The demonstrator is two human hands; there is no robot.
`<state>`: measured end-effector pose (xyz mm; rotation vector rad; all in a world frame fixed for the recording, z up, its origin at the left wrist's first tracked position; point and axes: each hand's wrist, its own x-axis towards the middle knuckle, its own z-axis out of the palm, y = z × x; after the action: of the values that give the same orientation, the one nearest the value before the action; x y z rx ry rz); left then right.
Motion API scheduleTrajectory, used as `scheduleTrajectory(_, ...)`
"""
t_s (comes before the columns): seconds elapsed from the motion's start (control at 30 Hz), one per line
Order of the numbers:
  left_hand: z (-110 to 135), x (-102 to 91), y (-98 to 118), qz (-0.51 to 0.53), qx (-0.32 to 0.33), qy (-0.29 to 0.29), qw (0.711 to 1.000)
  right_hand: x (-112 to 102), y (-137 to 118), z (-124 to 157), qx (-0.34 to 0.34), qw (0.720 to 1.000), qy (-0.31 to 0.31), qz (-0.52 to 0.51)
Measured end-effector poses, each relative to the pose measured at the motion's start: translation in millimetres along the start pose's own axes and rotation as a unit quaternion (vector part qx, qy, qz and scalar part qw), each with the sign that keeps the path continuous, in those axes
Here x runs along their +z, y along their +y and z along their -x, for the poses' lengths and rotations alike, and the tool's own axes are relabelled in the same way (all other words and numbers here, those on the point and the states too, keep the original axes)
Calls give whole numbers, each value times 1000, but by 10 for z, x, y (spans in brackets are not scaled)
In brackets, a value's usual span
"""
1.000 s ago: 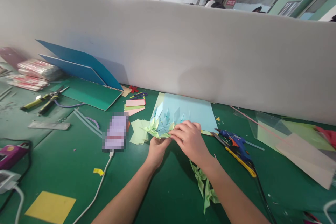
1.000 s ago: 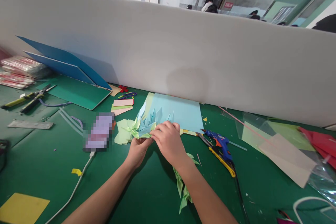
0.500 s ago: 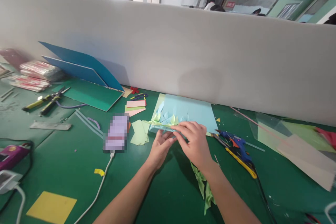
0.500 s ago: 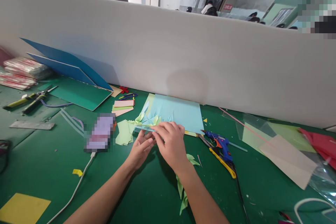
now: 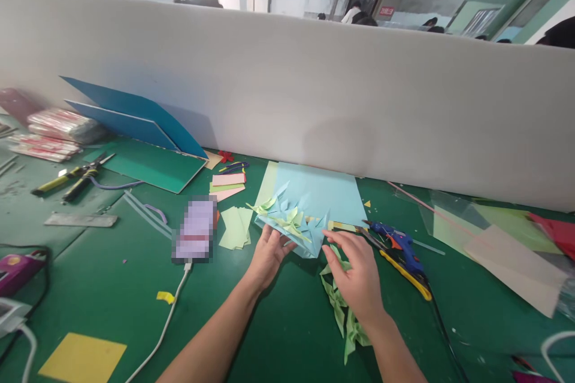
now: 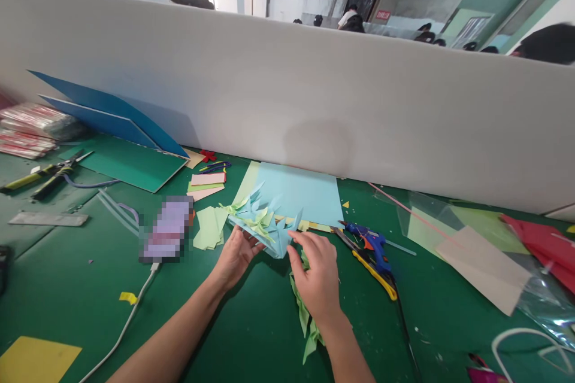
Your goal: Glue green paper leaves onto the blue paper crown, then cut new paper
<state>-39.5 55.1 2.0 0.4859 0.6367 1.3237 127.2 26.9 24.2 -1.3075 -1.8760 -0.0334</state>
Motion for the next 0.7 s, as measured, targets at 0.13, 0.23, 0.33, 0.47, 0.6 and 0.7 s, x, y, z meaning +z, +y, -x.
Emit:
scheduleTrajectory(0.13,24,48,17,-13,-6,17,1000,8,-55,17,-9,1000,-8,0)
scheduleTrajectory(0.23,45,99,25,-2,-10,23,1000,0,-108,-58,-32,999,-20,5)
scheduleTrajectory(0.33,64,139,22,8,-19,43,999,12,-189,-171,-58,996,-63,2)
scheduleTrajectory(0.47,84,162,29,12,-23,75,997,76,-293,-266,-67,991,-114,6)
scheduleTrajectory(0.6,115,188,71,-17,-21,89,996,121,-328,-251,-72,989,-128,13)
scheduleTrajectory(0.7,141,217,101,-42,-16,94,995,131,-332,-216,-79,989,-123,14)
